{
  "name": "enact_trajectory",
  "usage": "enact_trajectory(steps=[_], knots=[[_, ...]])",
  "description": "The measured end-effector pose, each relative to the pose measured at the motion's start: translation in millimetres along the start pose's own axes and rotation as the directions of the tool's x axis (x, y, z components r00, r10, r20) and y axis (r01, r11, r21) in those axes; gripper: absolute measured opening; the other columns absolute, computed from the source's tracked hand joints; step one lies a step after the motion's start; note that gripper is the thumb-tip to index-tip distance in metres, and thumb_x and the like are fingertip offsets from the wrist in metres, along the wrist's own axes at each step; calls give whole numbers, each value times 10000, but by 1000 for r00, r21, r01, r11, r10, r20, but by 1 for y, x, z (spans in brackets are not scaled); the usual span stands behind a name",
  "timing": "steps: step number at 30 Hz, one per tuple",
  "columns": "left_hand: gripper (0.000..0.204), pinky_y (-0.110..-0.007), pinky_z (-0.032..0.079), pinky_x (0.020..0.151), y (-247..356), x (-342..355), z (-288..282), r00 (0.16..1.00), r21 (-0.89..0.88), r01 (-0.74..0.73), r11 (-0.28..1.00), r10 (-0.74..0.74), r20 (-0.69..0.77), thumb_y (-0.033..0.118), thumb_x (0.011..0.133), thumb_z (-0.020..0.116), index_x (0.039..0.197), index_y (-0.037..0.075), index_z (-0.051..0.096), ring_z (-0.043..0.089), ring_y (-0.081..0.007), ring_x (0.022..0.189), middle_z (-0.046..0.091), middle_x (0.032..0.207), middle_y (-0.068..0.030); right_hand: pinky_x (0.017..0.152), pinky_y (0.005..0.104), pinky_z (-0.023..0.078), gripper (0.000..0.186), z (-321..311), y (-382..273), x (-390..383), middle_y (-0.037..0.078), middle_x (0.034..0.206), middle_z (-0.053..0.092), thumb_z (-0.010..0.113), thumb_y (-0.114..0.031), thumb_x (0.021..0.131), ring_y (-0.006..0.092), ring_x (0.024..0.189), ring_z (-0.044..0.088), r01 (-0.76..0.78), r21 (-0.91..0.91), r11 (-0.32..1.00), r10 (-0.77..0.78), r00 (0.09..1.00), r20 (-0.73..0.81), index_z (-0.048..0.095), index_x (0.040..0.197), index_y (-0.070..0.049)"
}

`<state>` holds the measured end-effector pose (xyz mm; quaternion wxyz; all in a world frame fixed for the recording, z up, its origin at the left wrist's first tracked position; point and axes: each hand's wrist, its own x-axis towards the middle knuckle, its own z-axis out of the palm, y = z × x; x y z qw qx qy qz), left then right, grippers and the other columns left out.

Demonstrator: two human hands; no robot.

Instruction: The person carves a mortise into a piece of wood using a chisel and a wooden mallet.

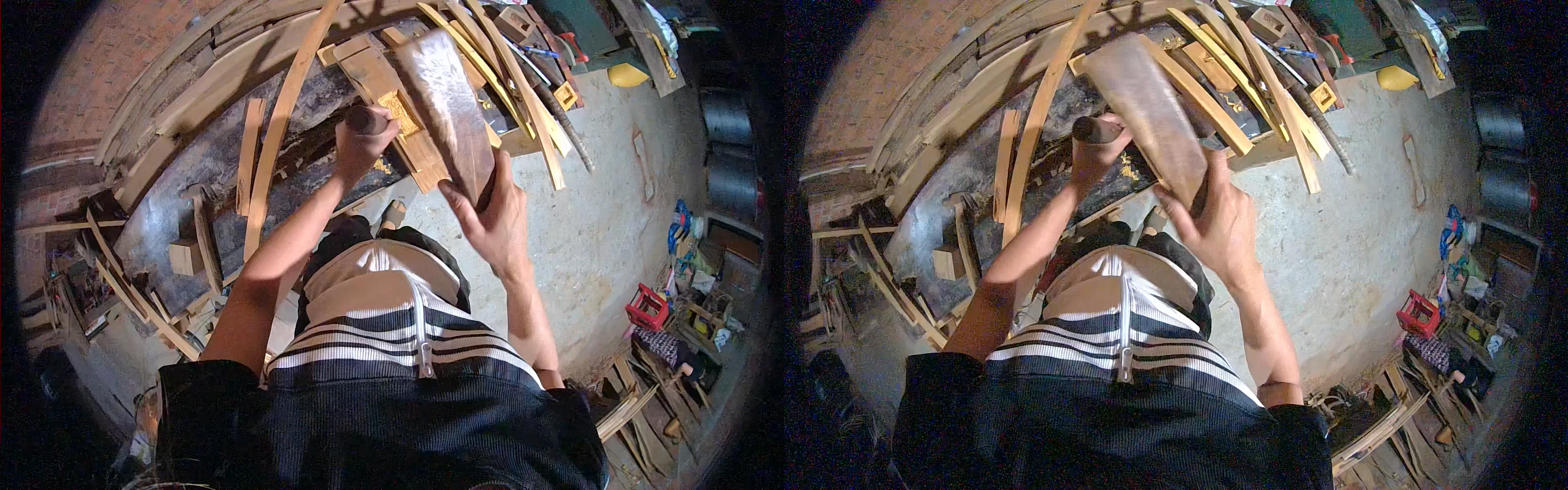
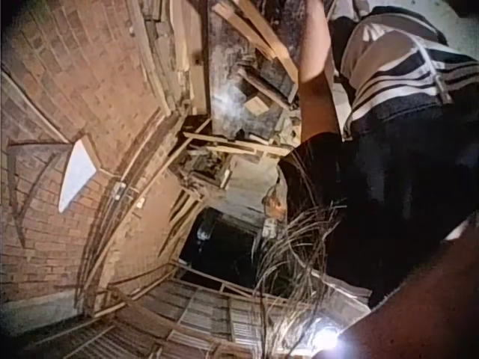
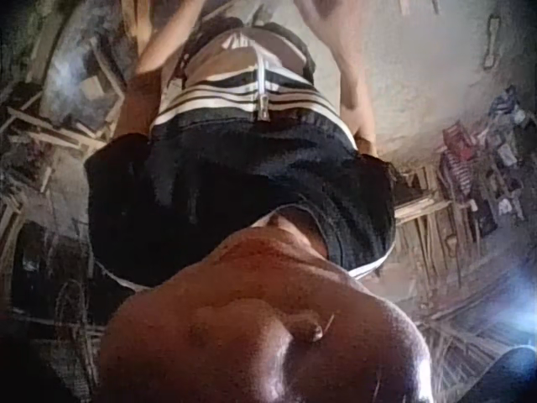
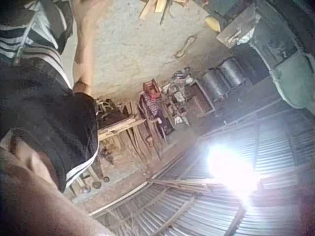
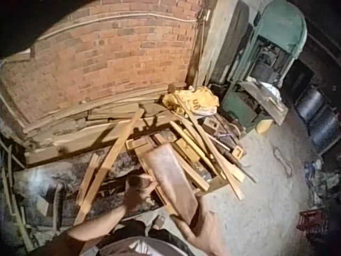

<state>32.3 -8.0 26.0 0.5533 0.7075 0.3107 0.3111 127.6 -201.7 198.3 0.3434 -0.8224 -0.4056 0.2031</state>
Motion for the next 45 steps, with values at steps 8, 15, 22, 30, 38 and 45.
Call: enact_trajectory(steps=[8, 15, 22, 30, 38, 45], knots=[[377, -486, 469, 935, -80, -17, 5, 937, 331, -343, 879, 347, 50, 203, 762, 772, 1091, 57, 661, 629, -338, 1084, 689, 1077, -142, 562, 465, 522, 514, 13, -14, 23, 213, 656, 640, 740, -342, 853, 426, 645, 669, 296, -263, 918, -248, 948, 201, 480, 1169, -32], [249, -300, 541, 759, -52, -29, 8, 964, -177, -12, 984, -36, -262, 59, 807, 789, 1027, 38, 675, 651, -111, 883, 719, 964, -34, 613, 480, 508, 658, 30, 3, 28, 230, 687, 632, 729, -382, 850, 435, 662, 657, 217, -188, 958, -162, 949, 270, 453, 1259, 54], [178, -422, 621, 844, -52, -15, -26, 531, -876, 348, 334, -840, -109, 96, 877, 736, 1025, 97, 638, 665, -215, 980, 654, 1037, -80, 530, 396, 513, 552, 37, 71, 16, 203, 726, 640, 724, -393, 863, 270, 573, 649, -316, 111, 942, 286, 932, 222, 513, 1103, 57], [259, -501, 613, 891, -37, -19, -28, 645, -796, 370, 479, -749, -151, 98, 855, 755, 1062, 24, 618, 662, -235, 1018, 647, 1048, -106, 477, 383, 498, 532, 28, 112, -15, 185, 680, 630, 719, -425, 862, 278, 525, 655, -411, 54, 910, 394, 898, 195, 512, 1030, 36], [281, -374, 595, 843, -6, -16, -2, 884, -390, 389, 835, -457, -96, 158, 873, 779, 1074, 51, 613, 641, -130, 858, 631, 945, -28, 674, 494, 511, 584, 32, 130, -20, 277, 788, 660, 699, -495, 851, 438, 746, 680, -392, -58, 918, 396, 902, 174, 514, 1065, 15], [256, -309, 464, 974, 52, -2, -51, 880, 187, -219, 958, 111, 461, 129, 788, 824, 984, 83, 666, 584, -151, 1108, 635, 1147, -23, 694, 496, 502, 590, 27, 139, -16, 277, 800, 660, 690, -507, 854, 449, 781, 667, -366, -60, 929, 370, 905, 211, 501, 1073, 8]])
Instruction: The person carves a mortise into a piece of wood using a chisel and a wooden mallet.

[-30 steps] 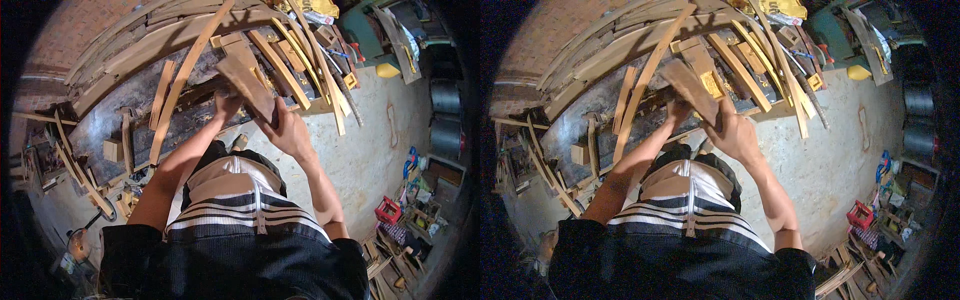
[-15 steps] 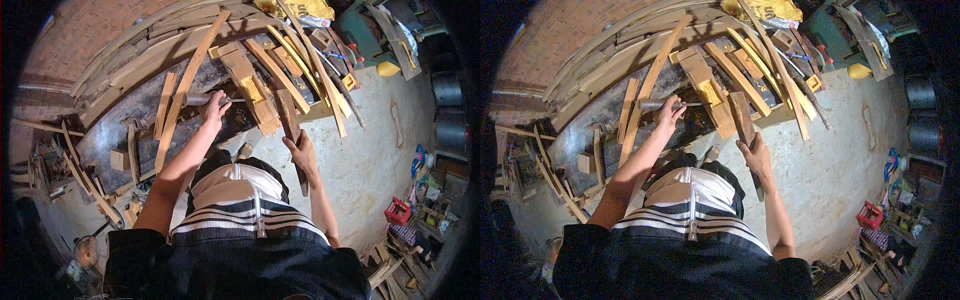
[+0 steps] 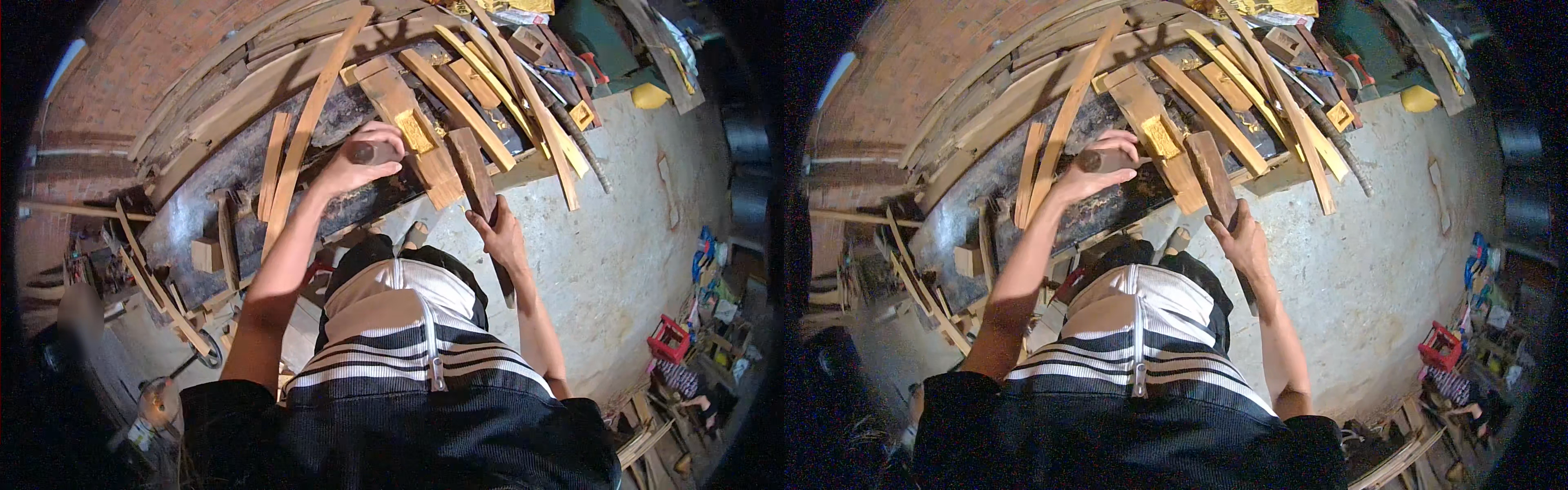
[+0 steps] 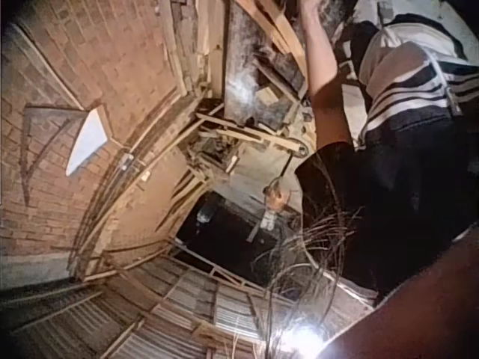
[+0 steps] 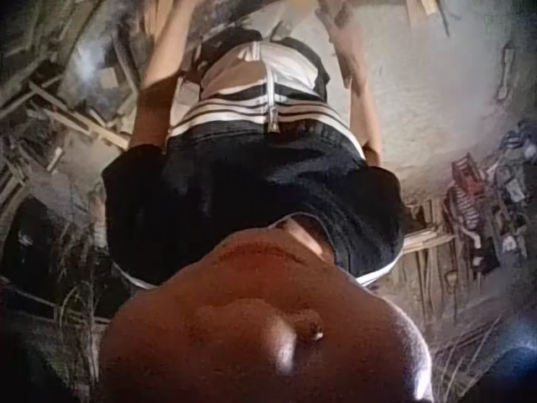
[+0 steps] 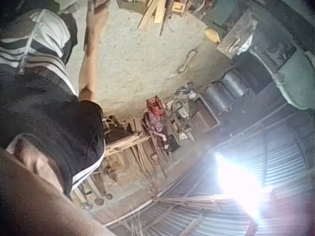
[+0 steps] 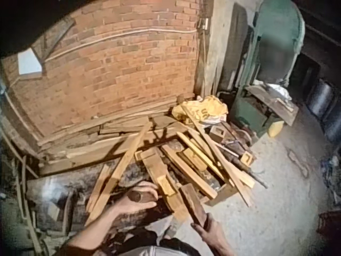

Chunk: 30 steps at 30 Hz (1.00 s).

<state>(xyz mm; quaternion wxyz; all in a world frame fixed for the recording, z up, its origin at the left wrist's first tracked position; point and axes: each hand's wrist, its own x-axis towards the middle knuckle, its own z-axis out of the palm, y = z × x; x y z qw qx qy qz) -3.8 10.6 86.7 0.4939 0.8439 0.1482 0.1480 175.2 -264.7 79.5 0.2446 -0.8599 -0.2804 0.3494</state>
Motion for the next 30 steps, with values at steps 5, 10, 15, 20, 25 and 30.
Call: enact_trajectory(steps=[5, 10, 15, 20, 25, 30], knots=[[198, -337, 549, 743, 23, 19, 32, 995, 73, 14, 997, -7, -97, 278, 802, 801, 861, 123, 693, 693, -183, 746, 721, 826, -37, 466, 339, 474, 543, -4, -2, 6, 146, 708, 619, 735, -387, 863, 207, 488, 585, 11, 192, 981, -8, 1000, -14, 522, 1141, 28], [287, -325, 511, 527, 24, 49, 94, 841, -4, -1, 1000, -2, -541, 302, 819, 793, 727, 60, 671, 643, -174, 555, 652, 634, -81, 438, 299, 470, 545, -7, -8, 5, 82, 683, 585, 737, -364, 878, 150, 481, 551, -2, 305, 952, 8, 1000, -17, 526, 1185, 33], [179, -349, 474, 530, 29, 72, 142, 671, -177, -91, 980, -71, -738, 183, 756, 788, 761, 104, 628, 635, -212, 594, 633, 667, -73, 421, 277, 446, 428, -20, -11, -8, 18, 698, 501, 728, -360, 891, 120, 493, 495, -30, 325, 945, 51, 997, -58, 514, 1070, -36], [249, -392, 493, 641, 24, 79, 145, 637, -245, -105, 964, -124, -761, 117, 720, 797, 889, 90, 616, 657, -260, 721, 656, 781, -93, 427, 264, 434, 318, -29, -50, -35, 14, 698, 506, 691, -250, 930, 101, 493, 491, 47, 400, 915, 43, 976, -211, 509, 1083, -40], [322, -385, 516, 685, 33, 68, 135, 870, -290, -74, 954, -81, -486, 141, 693, 821, 963, 99, 650, 644, -222, 759, 610, 806, -46, 504, 270, 486, 596, -30, -71, -57, 94, 895, 588, 683, -106, 907, 138, 576, 555, 417, 456, 787, -175, 858, -482, 348, 1389, -4], [202, -430, 510, 669, 13, 62, 139, 914, -247, -197, 949, 86, -396, 249, 706, 775, 807, 125, 652, 653, -314, 736, 633, 741, -86, 692, 374, 509, 470, -11, -84, -46, 135, 889, 629, 738, -119, 857, 290, 703, 611, 246, 58, 968, -210, 910, -358, 493, 1222, 46]])
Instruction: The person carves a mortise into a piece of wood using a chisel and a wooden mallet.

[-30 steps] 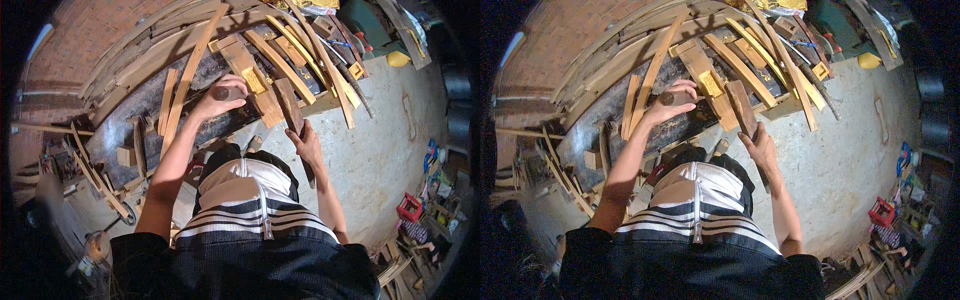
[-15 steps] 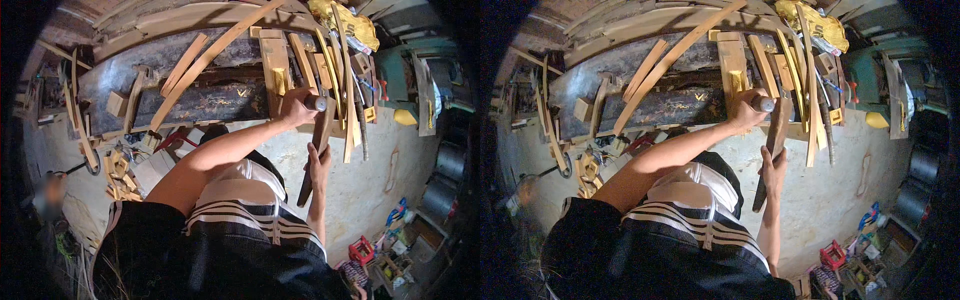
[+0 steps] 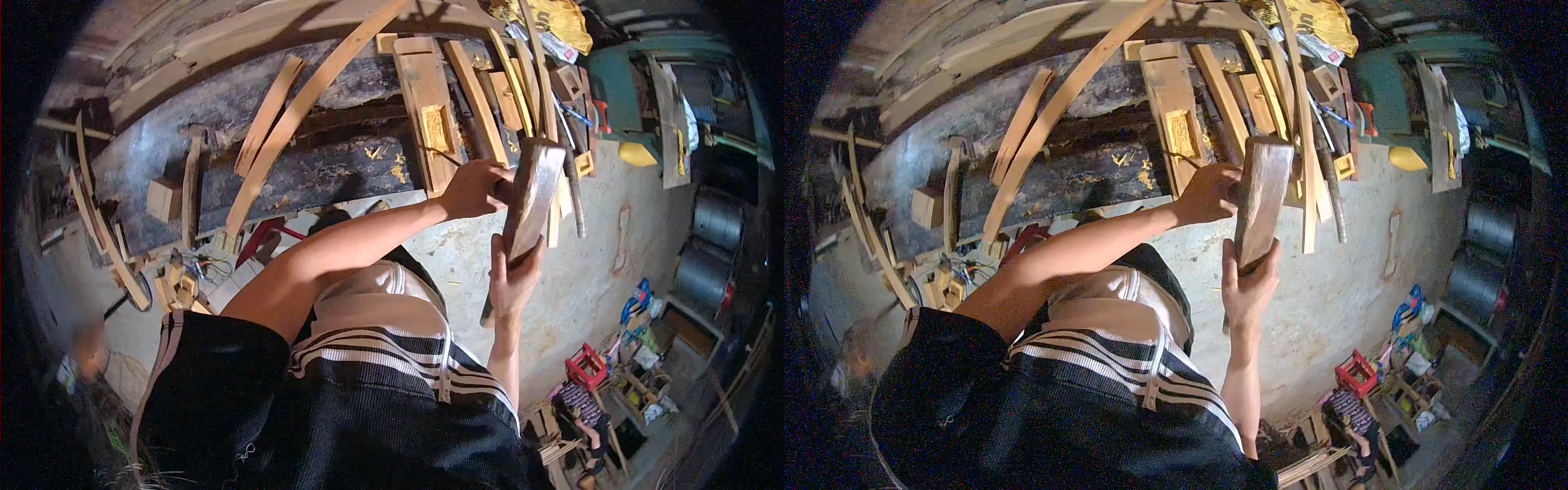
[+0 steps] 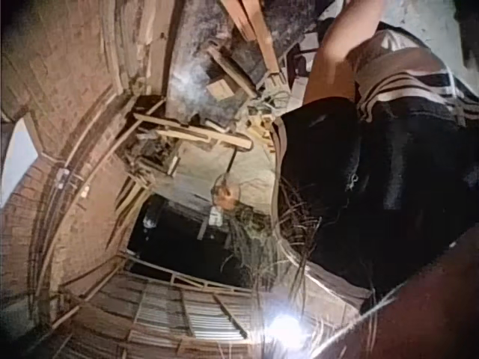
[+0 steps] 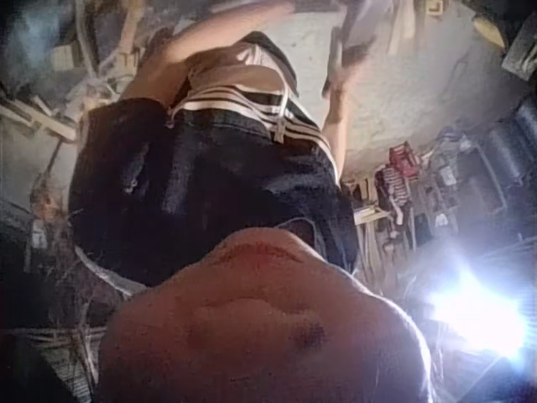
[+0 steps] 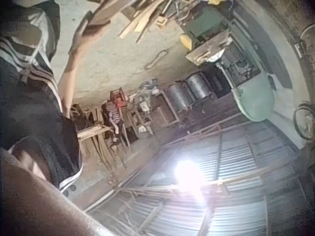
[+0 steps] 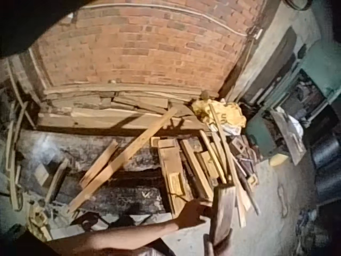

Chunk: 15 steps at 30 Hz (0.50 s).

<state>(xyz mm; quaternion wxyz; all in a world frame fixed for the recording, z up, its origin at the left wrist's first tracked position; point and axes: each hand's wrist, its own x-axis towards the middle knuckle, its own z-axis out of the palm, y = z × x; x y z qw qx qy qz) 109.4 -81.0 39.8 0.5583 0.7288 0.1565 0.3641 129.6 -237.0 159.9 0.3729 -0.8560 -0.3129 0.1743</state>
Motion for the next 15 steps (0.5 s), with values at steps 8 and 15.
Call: enact_trajectory(steps=[8, 15], knots=[[181, -441, 482, 661, 16, 0, -6, 1000, -99, -27, 995, 26, -7, 146, 681, 703, 762, 86, 553, 634, -338, 747, 582, 719, -100, 612, 265, 492, 486, 13, 1, -20, 102, 802, 601, 695, -62, 857, 132, 680, 562, 59, 298, 953, 40, 948, -315, 432, 1254, 34], [233, -440, 486, 648, -2, -6, 6, 1000, -6, 23, 1000, -23, -6, 144, 654, 744, 839, 91, 612, 633, -335, 744, 618, 747, -108, 563, 286, 471, 397, 19, -6, -33, 92, 761, 601, 719, -101, 864, 125, 642, 557, 55, 202, 978, 11, 950, -314, 494, 1161, 37]])
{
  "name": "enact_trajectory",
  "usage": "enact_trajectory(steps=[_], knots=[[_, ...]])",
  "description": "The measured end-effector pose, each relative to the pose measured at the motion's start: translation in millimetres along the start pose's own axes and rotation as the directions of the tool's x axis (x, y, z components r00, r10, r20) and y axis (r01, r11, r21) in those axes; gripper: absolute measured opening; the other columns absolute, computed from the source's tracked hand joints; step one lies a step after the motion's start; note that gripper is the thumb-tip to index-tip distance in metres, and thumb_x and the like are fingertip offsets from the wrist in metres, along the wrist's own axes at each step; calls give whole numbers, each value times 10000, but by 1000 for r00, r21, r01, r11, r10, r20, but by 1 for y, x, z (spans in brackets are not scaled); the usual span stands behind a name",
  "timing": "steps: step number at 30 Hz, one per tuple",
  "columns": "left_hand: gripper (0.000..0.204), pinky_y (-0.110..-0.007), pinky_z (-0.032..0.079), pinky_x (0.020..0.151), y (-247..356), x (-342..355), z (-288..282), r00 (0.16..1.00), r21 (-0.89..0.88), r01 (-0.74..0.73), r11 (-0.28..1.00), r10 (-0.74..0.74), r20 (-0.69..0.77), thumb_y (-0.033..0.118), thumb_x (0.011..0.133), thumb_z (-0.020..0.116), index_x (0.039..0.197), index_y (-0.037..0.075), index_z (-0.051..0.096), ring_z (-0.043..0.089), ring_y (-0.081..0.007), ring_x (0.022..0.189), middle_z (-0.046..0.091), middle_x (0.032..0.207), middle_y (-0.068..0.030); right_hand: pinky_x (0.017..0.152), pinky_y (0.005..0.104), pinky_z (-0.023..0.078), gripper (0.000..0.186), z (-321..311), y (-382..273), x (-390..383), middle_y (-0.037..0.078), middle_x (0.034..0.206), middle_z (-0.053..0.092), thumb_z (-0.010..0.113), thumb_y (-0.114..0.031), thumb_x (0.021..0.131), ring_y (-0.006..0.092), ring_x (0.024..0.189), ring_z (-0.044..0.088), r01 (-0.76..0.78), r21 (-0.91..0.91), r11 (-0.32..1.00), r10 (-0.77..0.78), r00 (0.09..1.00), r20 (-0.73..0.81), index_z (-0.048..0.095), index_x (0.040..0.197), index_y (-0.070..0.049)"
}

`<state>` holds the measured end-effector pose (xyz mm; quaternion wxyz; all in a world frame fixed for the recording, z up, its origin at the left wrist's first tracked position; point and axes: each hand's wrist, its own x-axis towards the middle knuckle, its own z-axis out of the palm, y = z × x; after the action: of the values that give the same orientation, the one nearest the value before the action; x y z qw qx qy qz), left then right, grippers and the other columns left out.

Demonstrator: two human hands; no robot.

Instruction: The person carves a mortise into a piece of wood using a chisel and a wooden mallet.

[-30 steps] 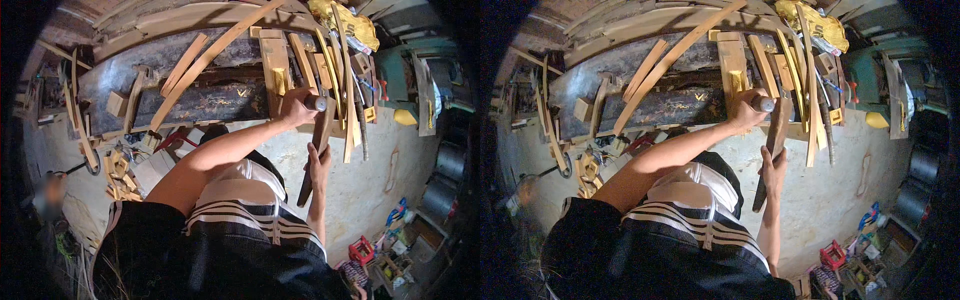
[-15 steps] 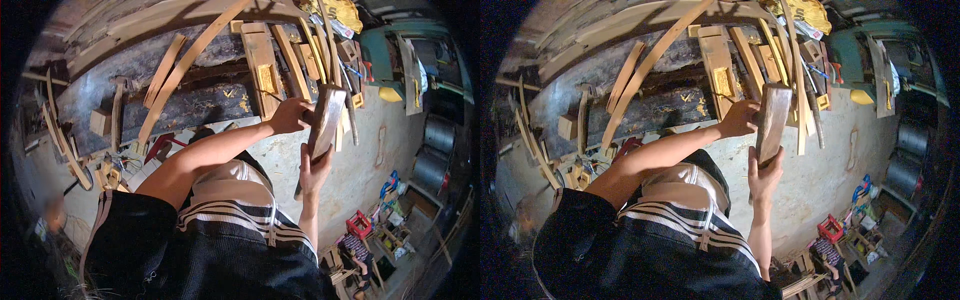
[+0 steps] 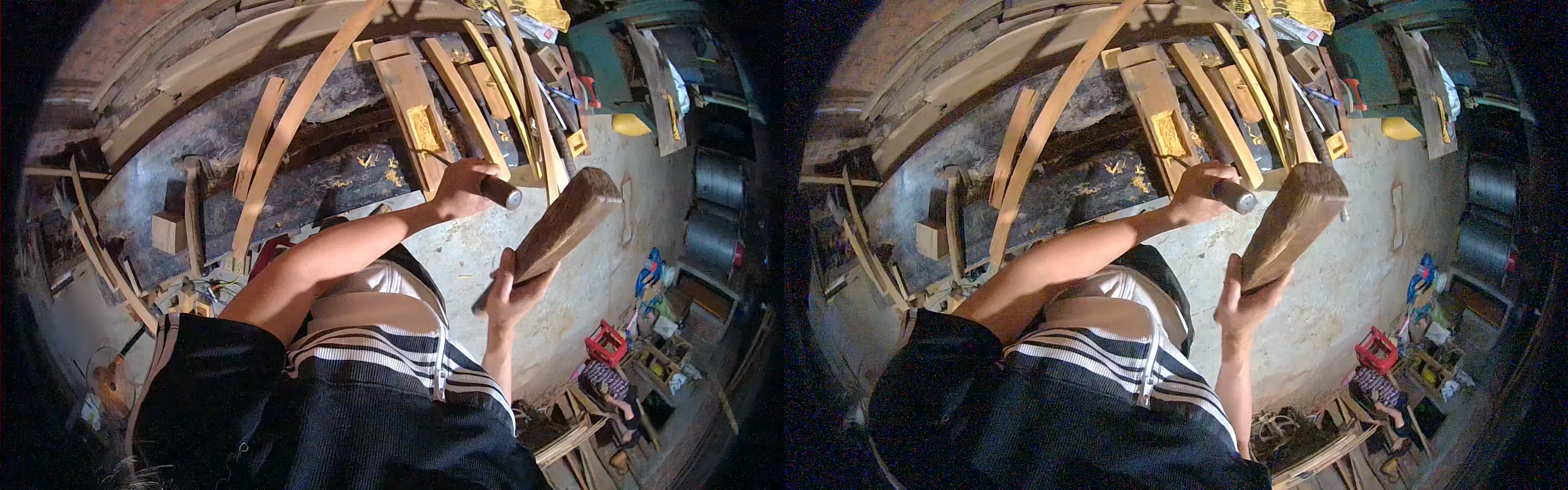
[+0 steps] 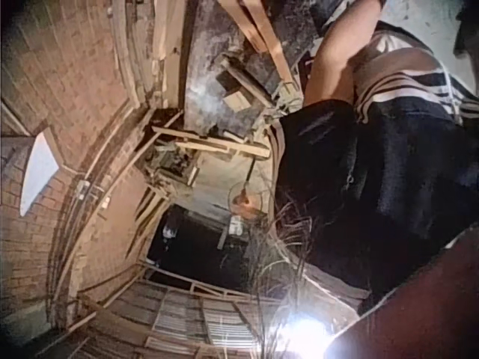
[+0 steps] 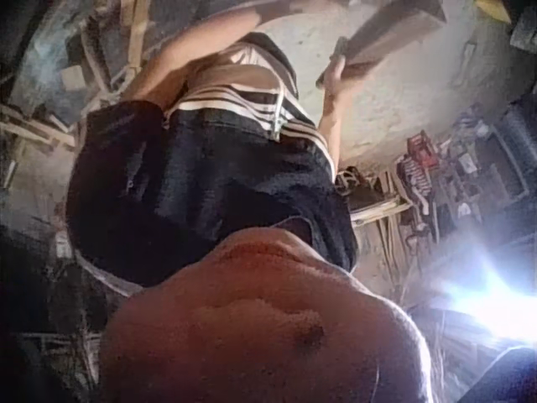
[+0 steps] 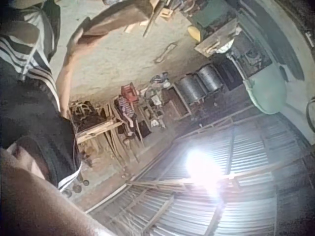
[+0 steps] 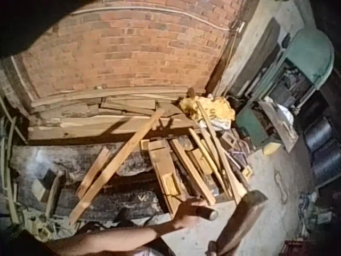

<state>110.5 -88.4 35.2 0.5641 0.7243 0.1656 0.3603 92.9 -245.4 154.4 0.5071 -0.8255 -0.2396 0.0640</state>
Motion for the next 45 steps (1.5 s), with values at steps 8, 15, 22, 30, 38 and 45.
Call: enact_trajectory(steps=[8, 15, 22, 30, 38, 45], knots=[[195, -357, 508, 581, -22, 36, -13, 957, -157, 143, 977, -177, -231, 244, 749, 801, 815, 87, 707, 663, -238, 608, 660, 656, -87, 466, 251, 452, 546, -6, 2, 11, 72, 857, 628, 703, -126, 898, 99, 564, 546, -120, -50, 991, 127, 979, 160, 432, 1344, 35], [301, -304, 529, 580, 5, 55, -42, 835, -199, 423, 884, -466, -293, 350, 853, 791, 951, 72, 732, 653, -123, 625, 720, 787, -55, 439, 269, 440, 421, -9, -2, 14, 55, 713, 584, 737, -186, 880, 116, 497, 527, -236, 50, 970, 233, 970, 67, 482, 1147, 16], [250, -363, 514, 641, 28, 23, -14, 983, -149, 73, 986, -97, -157, 118, 746, 787, 917, 76, 610, 666, -232, 708, 647, 754, -81, 475, 269, 473, 439, -15, 3, 13, 77, 844, 609, 682, -89, 888, 117, 588, 563, -196, 150, 969, 185, 979, 84, 444, 1241, 19], [150, -438, 484, 588, 9, 21, -10, 979, 115, -114, 987, 92, 183, 180, 733, 744, 796, 86, 645, 643, -344, 661, 622, 683, -141, 492, 295, 446, 411, -9, 15, 20, 77, 726, 594, 729, -189, 880, 107, 570, 526, -222, -60, 973, 229, 956, 183, 493, 1131, 35], [148, -415, 495, 643, 23, 17, -8, 957, 33, 121, 992, -126, 262, 139, 744, 740, 839, 72, 647, 672, -320, 708, 636, 704, -146, 646, 380, 500, 446, -15, 26, 16, 248, 796, 641, 728, -235, 877, 219, 668, 616, -191, -133, 972, 216, 954, 208, 504, 1136, 51], [173, -402, 505, 637, 26, 12, -11, 962, -62, 22, 998, -5, 271, 124, 727, 753, 860, 62, 662, 683, -307, 715, 665, 743, -142, 557, 320, 490, 515, -23, 41, 1, 122, 809, 629, 732, -101, 862, 197, 593, 605, -49, 83, 995, 44, 997, 59, 485, 1293, 36]])
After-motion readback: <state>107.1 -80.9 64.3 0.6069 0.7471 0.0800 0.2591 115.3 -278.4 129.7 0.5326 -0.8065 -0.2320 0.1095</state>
